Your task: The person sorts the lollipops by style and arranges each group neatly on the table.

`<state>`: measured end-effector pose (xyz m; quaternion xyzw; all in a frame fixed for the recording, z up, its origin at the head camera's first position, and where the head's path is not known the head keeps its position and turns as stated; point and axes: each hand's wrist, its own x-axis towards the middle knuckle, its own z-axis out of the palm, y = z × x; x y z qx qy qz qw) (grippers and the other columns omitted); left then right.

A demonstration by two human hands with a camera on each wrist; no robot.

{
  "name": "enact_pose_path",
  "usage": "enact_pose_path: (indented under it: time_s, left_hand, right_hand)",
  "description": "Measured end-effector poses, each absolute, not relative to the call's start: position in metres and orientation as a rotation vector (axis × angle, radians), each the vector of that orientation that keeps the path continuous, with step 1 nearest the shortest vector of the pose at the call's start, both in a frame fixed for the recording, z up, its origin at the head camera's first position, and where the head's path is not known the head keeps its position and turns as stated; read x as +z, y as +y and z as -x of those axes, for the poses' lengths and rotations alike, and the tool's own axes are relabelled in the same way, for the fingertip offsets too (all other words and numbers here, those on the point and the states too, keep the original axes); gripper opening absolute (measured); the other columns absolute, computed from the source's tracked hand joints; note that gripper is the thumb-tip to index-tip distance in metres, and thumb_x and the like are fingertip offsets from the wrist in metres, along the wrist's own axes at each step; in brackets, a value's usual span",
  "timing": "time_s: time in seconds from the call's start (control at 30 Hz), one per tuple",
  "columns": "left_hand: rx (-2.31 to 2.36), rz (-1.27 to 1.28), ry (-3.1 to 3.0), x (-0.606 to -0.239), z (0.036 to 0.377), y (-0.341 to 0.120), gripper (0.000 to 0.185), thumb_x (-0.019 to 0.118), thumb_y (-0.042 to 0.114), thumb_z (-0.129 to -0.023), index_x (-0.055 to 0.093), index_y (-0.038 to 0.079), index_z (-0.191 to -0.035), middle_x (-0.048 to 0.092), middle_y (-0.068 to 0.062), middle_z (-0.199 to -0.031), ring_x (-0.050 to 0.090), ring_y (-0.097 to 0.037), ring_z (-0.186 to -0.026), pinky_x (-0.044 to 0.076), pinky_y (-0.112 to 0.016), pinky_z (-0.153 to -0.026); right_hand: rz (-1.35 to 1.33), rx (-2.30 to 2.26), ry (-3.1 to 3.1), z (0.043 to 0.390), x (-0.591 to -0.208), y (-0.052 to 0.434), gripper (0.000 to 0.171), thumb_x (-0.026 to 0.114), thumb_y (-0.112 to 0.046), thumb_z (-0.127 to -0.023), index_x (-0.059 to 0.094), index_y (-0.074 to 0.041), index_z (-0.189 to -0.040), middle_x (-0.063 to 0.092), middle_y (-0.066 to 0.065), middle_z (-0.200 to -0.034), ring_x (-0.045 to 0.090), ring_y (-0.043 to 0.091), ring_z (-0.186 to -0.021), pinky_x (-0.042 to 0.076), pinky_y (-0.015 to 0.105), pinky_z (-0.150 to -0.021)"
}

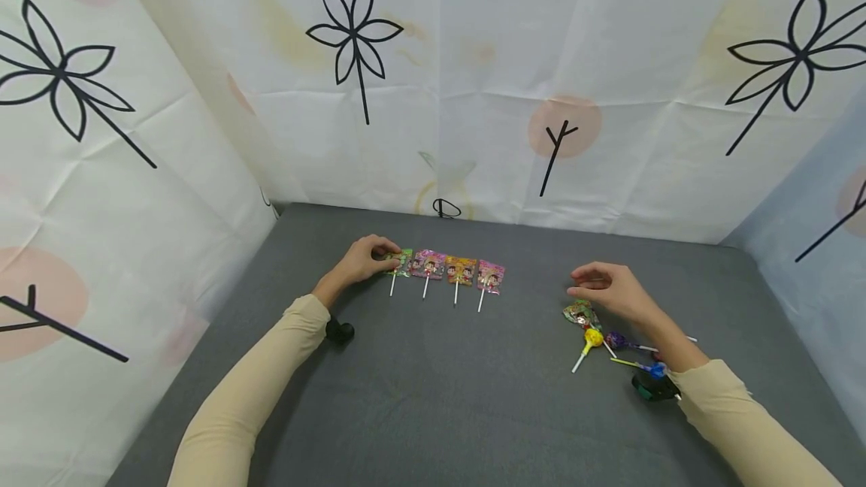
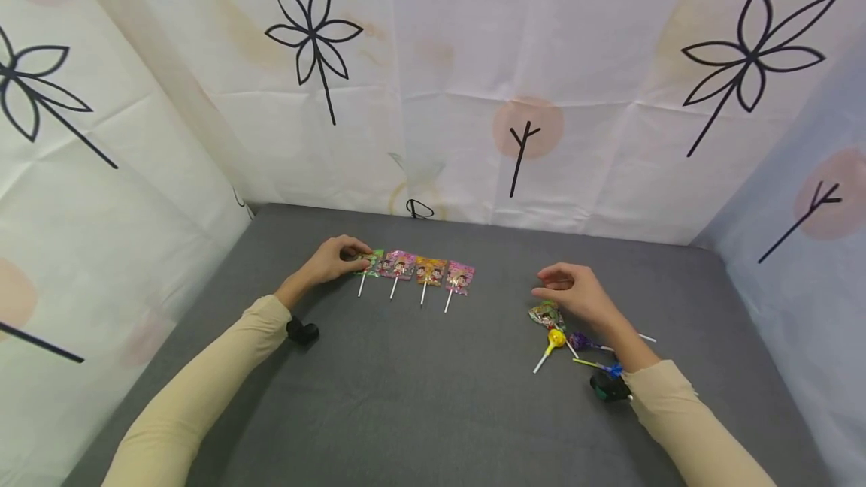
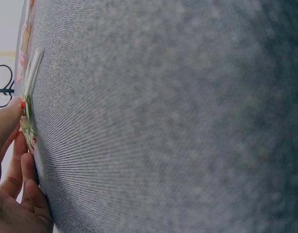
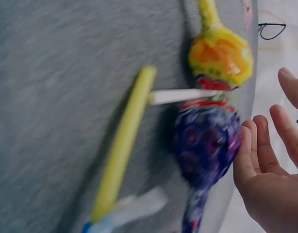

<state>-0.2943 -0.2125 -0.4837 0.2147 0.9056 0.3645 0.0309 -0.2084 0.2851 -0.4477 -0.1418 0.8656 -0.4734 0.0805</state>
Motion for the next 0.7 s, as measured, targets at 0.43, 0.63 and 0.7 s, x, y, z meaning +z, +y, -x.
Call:
enact_pose_path:
  time_s: [0.43,0.63,0.7]
  left_hand:
    - [1.126,-0.666,2.788,-0.486,0.295,-0.213,0.026,0.076,0.015,-0.095,0.073,0.003,-0.117,0.063,-0.015,-0.118,0.058,-0.035,-0.111,0.046,-0.051,-0.096]
    - [1.124,-0.657,2.785,-0.485,0.295,-0.213,0.026,0.076,0.015,-0.095,0.073,0.003,-0.118,0.063,-0.015,-0.118,0.058,-0.035,-0.112,0.046,-0.051,-0.096]
    - [1.118,-0.65,2.783,-0.486,0.295,-0.213,0.026,0.076,0.016,-0.095,0.073,0.003,-0.118,0.063,-0.015,-0.118,0.058,-0.035,-0.112,0.046,-0.051,-0.096]
  right_hand:
    - [0.445,-1.372,2.512,0.198,-0.453,0.296,0.05,0.078,-0.013,-0.093,0.058,0.011,-0.132,0.06,0.028,-0.13,0.055,0.044,-0.118,0.05,0.023,-0.086]
    - [0.439,-1.309,2.525,0.197,-0.455,0.297,0.051,0.08,-0.016,-0.091,0.06,0.009,-0.131,0.061,0.025,-0.127,0.056,0.041,-0.116,0.052,0.027,-0.084]
    - [0.44,-1.289,2.53,0.197,-0.455,0.297,0.05,0.081,-0.016,-0.09,0.062,0.009,-0.129,0.063,0.023,-0.124,0.057,0.04,-0.113,0.053,0.028,-0.083]
